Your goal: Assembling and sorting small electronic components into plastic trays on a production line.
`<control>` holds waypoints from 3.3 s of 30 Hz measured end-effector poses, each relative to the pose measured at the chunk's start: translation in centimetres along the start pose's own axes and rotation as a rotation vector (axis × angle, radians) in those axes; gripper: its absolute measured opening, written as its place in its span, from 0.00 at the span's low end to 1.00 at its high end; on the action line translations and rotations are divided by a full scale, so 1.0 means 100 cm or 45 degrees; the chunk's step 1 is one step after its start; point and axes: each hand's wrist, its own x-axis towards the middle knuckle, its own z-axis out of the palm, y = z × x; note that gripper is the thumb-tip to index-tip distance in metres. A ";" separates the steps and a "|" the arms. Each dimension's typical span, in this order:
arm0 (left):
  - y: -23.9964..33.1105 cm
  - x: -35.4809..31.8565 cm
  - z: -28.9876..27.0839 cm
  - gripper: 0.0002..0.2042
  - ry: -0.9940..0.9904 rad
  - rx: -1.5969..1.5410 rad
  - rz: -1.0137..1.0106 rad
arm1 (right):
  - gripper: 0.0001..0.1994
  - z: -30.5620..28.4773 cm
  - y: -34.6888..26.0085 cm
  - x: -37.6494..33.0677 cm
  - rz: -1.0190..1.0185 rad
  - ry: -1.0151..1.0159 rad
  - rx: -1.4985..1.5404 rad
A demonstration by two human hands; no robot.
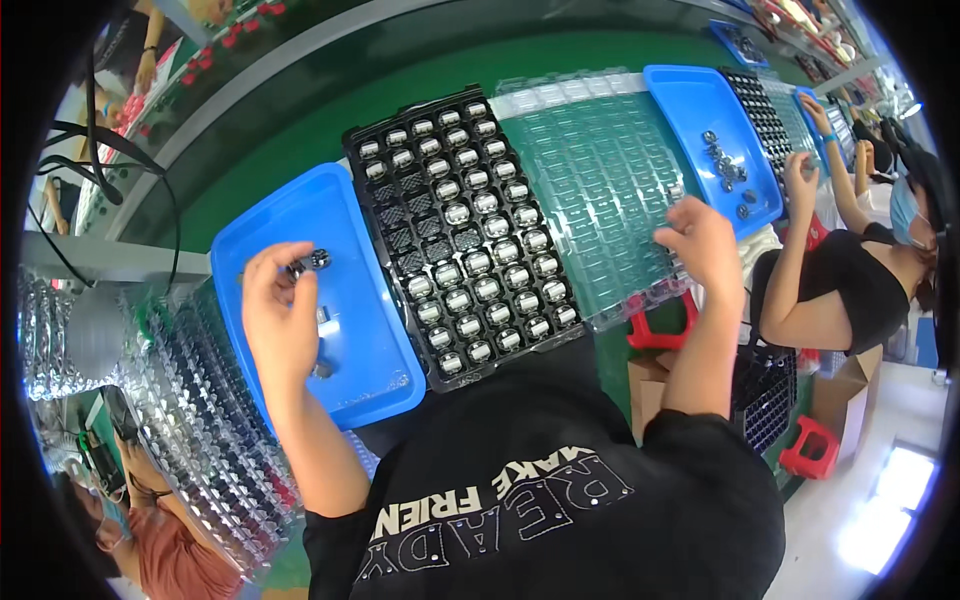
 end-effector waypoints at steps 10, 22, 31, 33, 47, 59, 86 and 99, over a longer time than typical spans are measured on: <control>-0.025 -0.044 0.019 0.20 -0.219 -1.387 -0.244 | 0.07 0.011 0.099 0.003 -0.139 -0.181 0.373; 0.005 -0.066 0.010 0.19 -0.282 -1.665 -0.441 | 0.10 0.043 0.008 -0.011 -0.269 0.027 0.980; 0.022 -0.083 0.029 0.17 -0.245 -1.953 -0.450 | 0.16 0.078 -0.196 -0.099 -0.484 -0.518 1.565; 0.026 -0.085 0.031 0.21 -0.238 -2.040 -0.313 | 0.17 0.077 -0.210 -0.103 -0.711 -0.389 1.412; 0.032 -0.089 0.028 0.19 -0.172 -1.858 -0.080 | 0.18 0.075 -0.230 -0.102 -1.153 -0.006 1.093; 0.029 -0.092 0.027 0.18 -0.186 -1.920 -0.088 | 0.15 0.086 -0.224 -0.104 -1.118 -0.053 1.178; -0.050 0.018 0.014 0.18 -0.052 0.588 0.022 | 0.07 0.147 -0.252 0.055 -1.221 0.026 -0.522; -0.016 -0.011 -0.015 0.14 0.162 0.285 -0.336 | 0.15 0.013 0.039 0.069 -0.039 0.165 -0.064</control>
